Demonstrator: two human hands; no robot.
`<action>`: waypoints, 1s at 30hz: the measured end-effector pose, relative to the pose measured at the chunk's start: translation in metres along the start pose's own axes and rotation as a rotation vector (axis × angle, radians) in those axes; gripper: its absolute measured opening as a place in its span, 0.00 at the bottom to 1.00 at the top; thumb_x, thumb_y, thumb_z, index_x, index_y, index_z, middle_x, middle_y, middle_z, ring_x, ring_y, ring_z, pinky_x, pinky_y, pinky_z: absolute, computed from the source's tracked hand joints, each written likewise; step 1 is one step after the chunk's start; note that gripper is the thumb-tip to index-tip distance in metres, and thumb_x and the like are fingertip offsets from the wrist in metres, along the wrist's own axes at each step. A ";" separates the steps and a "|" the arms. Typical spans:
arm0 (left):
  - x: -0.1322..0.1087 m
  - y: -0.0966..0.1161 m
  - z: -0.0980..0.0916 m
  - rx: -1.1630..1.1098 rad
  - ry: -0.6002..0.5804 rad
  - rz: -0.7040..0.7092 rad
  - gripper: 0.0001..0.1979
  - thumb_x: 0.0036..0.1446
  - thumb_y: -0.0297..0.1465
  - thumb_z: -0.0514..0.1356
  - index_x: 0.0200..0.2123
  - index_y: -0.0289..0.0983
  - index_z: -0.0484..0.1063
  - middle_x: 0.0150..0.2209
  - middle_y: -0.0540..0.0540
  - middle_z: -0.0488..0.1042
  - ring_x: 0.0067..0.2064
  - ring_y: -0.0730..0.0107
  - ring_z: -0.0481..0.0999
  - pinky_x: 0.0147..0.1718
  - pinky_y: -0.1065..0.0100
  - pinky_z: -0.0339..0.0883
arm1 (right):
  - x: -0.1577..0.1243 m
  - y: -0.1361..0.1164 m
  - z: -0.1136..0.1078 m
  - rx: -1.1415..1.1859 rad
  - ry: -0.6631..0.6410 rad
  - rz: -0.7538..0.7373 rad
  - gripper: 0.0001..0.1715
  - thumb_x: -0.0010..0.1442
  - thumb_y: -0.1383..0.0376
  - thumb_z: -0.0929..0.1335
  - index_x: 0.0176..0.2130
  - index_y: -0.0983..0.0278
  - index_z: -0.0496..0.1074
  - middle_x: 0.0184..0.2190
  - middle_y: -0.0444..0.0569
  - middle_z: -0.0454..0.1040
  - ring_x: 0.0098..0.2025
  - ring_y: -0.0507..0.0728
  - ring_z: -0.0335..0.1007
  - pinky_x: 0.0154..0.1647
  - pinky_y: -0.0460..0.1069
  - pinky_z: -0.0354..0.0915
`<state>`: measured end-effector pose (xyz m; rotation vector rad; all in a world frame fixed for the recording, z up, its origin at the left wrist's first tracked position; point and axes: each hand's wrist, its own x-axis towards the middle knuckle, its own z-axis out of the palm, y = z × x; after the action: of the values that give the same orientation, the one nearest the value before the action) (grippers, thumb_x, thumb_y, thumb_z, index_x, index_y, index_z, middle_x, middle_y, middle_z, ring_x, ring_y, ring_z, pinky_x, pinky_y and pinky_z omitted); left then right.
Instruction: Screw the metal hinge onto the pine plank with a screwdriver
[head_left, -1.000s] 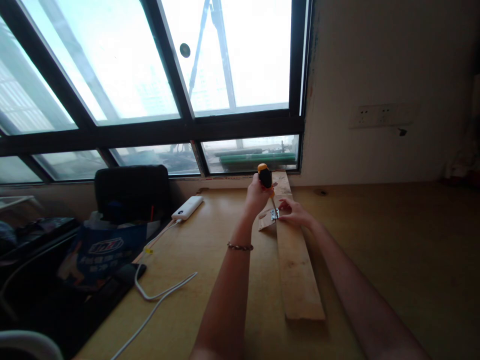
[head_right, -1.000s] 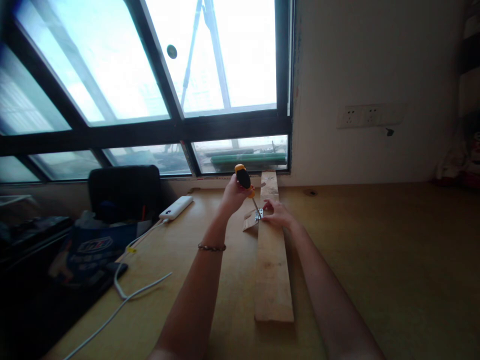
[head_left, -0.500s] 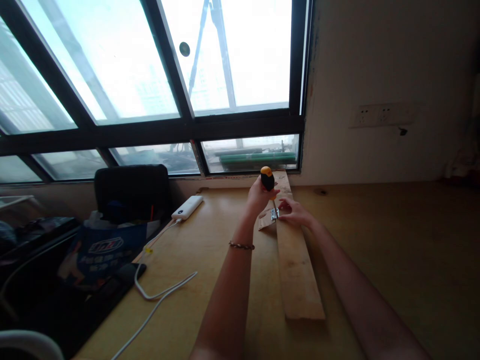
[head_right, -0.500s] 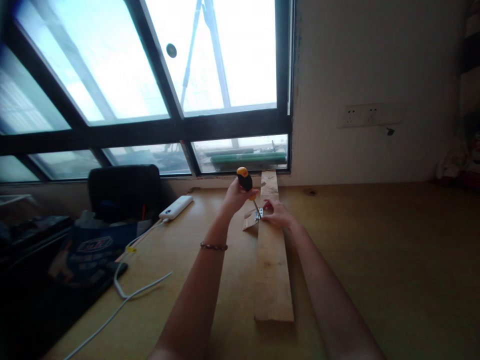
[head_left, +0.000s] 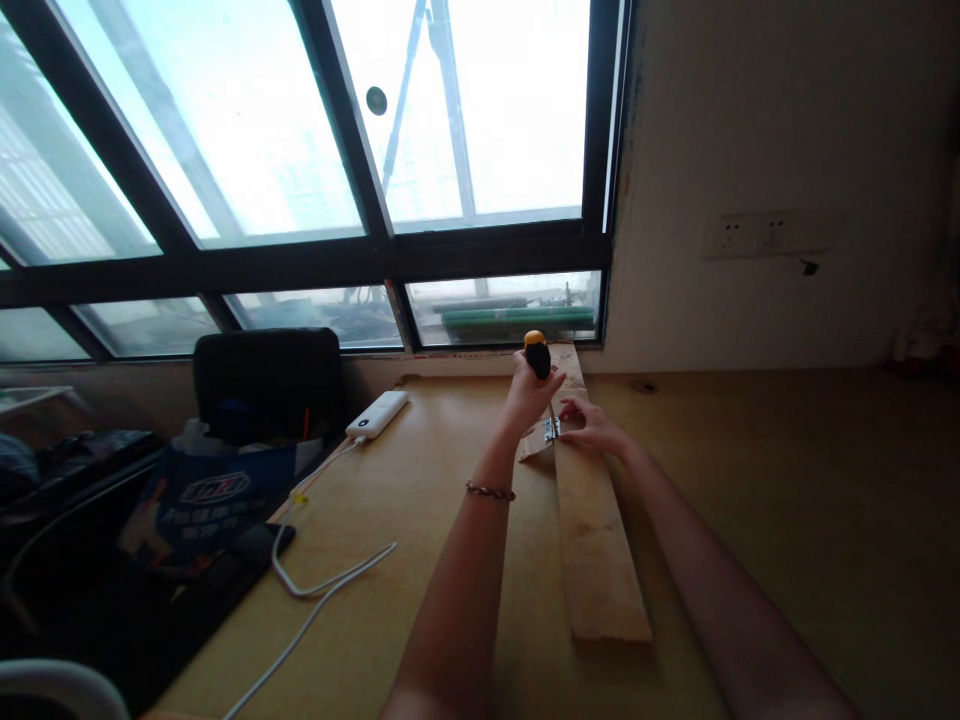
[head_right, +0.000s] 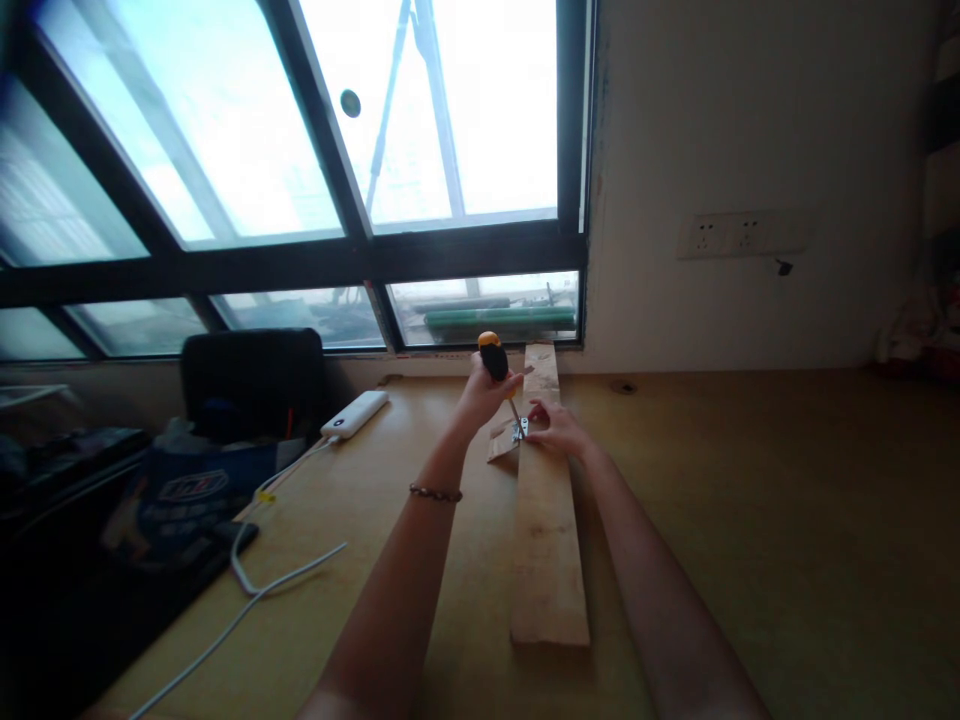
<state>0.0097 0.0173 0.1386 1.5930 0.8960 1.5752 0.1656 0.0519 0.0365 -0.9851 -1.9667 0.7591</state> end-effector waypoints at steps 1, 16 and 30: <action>0.001 -0.002 0.000 -0.017 -0.008 -0.004 0.20 0.41 0.26 0.63 0.34 0.37 0.53 0.28 0.52 0.66 0.29 0.73 0.72 0.31 0.68 0.66 | 0.000 -0.001 0.000 -0.003 0.000 -0.001 0.37 0.39 0.63 0.74 0.48 0.63 0.62 0.38 0.49 0.71 0.41 0.55 0.69 0.48 0.53 0.64; 0.000 0.008 -0.015 -0.040 -0.083 -0.079 0.27 0.31 0.26 0.68 0.39 0.34 0.65 0.28 0.50 0.71 0.32 0.69 0.73 0.32 0.68 0.67 | 0.000 0.003 0.002 0.034 -0.004 0.001 0.37 0.40 0.63 0.74 0.49 0.63 0.62 0.37 0.48 0.71 0.41 0.55 0.70 0.48 0.53 0.64; -0.004 0.015 -0.015 -0.192 -0.311 0.008 0.17 0.45 0.23 0.59 0.40 0.34 0.62 0.36 0.44 0.72 0.40 0.65 0.73 0.40 0.63 0.63 | 0.001 0.008 0.002 0.029 0.003 -0.007 0.38 0.39 0.63 0.74 0.49 0.63 0.62 0.38 0.49 0.71 0.41 0.56 0.69 0.47 0.54 0.64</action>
<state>-0.0056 0.0072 0.1493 1.6440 0.5545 1.3268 0.1665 0.0568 0.0304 -0.9615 -1.9500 0.7799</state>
